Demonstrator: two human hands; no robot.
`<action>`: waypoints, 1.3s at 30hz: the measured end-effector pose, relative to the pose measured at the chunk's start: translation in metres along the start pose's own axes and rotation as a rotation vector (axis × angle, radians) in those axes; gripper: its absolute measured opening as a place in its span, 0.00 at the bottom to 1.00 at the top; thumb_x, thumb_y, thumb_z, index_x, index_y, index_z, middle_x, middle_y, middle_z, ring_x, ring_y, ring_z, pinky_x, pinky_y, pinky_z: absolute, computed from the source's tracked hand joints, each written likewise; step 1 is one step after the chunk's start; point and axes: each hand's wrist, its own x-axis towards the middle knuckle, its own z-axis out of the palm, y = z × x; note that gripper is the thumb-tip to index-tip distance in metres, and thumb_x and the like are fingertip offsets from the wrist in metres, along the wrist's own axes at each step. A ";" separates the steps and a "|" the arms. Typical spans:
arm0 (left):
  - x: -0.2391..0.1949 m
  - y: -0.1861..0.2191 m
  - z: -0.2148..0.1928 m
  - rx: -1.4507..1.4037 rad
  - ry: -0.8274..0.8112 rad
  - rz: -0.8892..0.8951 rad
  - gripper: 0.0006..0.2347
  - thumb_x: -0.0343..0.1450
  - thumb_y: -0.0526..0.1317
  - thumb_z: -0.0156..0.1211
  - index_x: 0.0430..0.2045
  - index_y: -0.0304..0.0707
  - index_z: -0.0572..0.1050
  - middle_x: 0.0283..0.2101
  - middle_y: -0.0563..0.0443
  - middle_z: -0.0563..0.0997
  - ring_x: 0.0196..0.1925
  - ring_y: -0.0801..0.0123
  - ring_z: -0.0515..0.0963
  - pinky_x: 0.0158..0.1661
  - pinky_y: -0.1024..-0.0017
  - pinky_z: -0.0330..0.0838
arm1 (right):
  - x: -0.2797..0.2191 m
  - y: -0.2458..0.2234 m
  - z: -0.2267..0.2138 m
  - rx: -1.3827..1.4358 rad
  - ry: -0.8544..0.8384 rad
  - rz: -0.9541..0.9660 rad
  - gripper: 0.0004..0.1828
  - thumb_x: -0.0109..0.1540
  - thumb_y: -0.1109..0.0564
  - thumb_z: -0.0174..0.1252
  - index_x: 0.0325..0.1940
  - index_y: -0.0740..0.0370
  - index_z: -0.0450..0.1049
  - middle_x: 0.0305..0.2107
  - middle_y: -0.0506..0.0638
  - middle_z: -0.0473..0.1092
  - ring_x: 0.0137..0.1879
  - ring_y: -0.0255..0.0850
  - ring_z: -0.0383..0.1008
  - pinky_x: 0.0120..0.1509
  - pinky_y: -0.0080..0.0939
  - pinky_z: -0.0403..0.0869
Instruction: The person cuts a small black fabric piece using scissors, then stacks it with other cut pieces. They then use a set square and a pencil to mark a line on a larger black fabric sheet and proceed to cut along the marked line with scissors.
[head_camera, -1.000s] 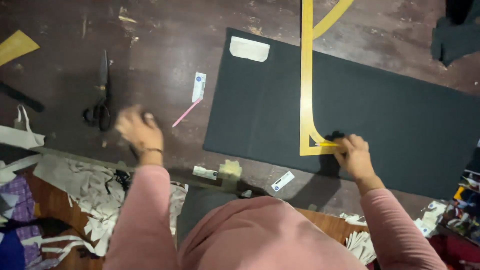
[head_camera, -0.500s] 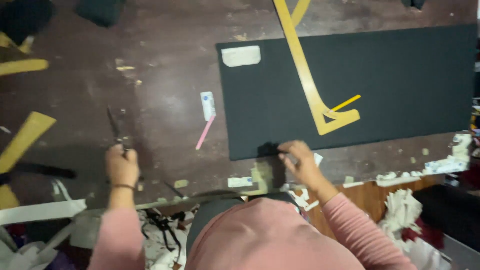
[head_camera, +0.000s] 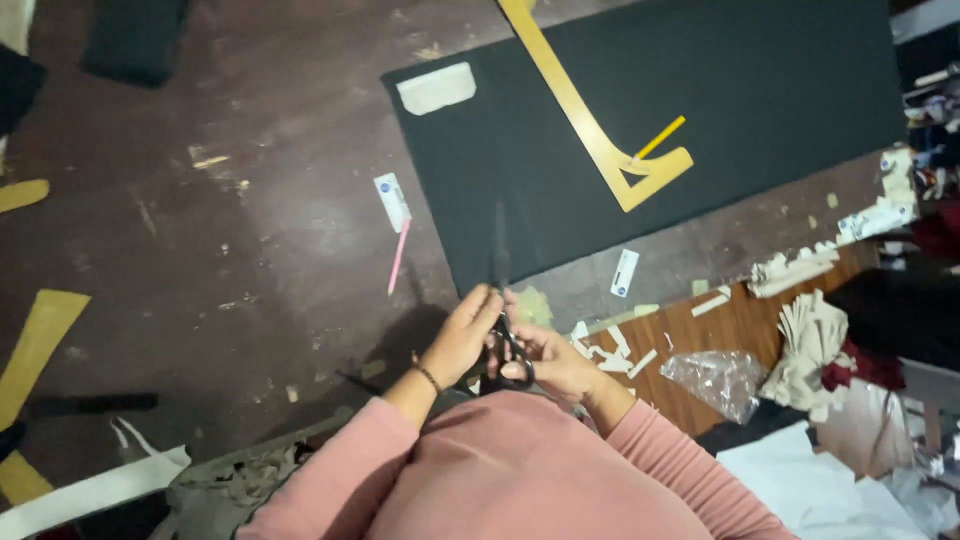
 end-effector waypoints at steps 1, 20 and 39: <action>0.012 -0.008 -0.005 0.438 -0.023 0.280 0.11 0.79 0.46 0.50 0.42 0.38 0.74 0.41 0.39 0.78 0.33 0.55 0.74 0.29 0.66 0.70 | -0.007 0.021 -0.026 -0.031 0.060 0.064 0.20 0.49 0.68 0.72 0.43 0.71 0.77 0.26 0.54 0.73 0.32 0.39 0.75 0.34 0.35 0.73; 0.073 -0.019 -0.049 1.930 0.054 0.466 0.30 0.77 0.62 0.35 0.74 0.51 0.52 0.80 0.52 0.46 0.81 0.57 0.42 0.74 0.42 0.33 | -0.031 0.063 -0.192 -0.607 0.201 0.443 0.27 0.59 0.32 0.67 0.39 0.57 0.73 0.25 0.55 0.74 0.31 0.45 0.80 0.30 0.37 0.72; 0.080 -0.030 -0.057 1.931 0.066 0.437 0.31 0.76 0.64 0.35 0.74 0.54 0.53 0.80 0.55 0.46 0.81 0.60 0.40 0.74 0.44 0.30 | -0.020 0.024 -0.146 -0.831 0.296 0.500 0.22 0.56 0.33 0.68 0.30 0.51 0.74 0.16 0.47 0.74 0.24 0.39 0.81 0.34 0.37 0.76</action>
